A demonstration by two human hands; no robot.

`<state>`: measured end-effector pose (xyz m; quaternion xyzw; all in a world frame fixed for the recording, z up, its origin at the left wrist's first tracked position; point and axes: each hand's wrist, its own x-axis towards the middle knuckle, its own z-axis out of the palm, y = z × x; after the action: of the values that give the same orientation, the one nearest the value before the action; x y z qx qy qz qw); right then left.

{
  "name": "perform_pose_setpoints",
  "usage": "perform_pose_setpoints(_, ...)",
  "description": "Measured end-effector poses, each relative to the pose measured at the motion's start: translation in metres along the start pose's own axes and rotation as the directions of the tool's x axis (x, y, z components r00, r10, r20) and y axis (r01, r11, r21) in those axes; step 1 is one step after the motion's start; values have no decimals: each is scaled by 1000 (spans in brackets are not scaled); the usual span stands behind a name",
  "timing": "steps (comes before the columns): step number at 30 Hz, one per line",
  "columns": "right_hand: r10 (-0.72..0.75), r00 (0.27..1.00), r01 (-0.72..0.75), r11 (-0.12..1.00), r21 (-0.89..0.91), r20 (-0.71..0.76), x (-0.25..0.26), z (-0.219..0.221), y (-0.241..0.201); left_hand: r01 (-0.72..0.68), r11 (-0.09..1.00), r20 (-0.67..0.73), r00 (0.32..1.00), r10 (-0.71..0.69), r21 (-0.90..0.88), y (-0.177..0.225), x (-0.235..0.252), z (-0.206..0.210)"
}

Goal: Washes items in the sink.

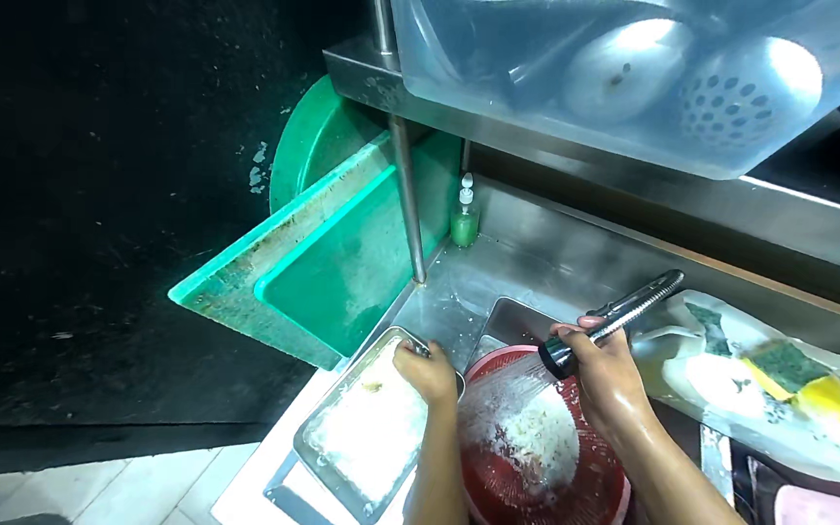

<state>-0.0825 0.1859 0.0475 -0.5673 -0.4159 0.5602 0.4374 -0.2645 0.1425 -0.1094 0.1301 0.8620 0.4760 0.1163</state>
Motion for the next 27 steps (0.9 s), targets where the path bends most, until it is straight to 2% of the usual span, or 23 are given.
perform_pose_setpoints(4,-14,998,10,997,77,61,1,2,0,48,999,49,998,-47,-17,-6,-7,-5)
perform_pose_setpoints(8,-34,992,17,991,136,124,3,3,-2,134,990,165,976,-139,45,0,-5,-11)
perform_pose_setpoints(9,-33,991,16,991,134,127,3,4,-3,124,991,166,978,-130,44,0,-4,-12)
perform_pose_setpoints(12,-43,988,24,992,127,147,6,4,-2,-16,998,80,997,21,-66,-10,-1,-10)
perform_pose_setpoints(15,-49,987,32,994,109,156,6,0,0,-32,997,119,992,40,-70,-15,6,-8)
perform_pose_setpoints(20,-64,984,46,993,106,164,5,0,3,97,994,136,985,-103,50,-4,3,-17)
perform_pose_setpoints(23,-78,981,61,993,102,179,3,-2,5,-42,973,311,950,-32,228,-5,-7,-24)
perform_pose_setpoints(25,-83,977,66,994,92,198,2,-6,6,-214,929,456,888,55,304,-8,-19,-32)
perform_pose_setpoints(27,-79,973,67,996,61,218,1,-12,6,-370,825,599,799,49,426,-11,-30,-49)
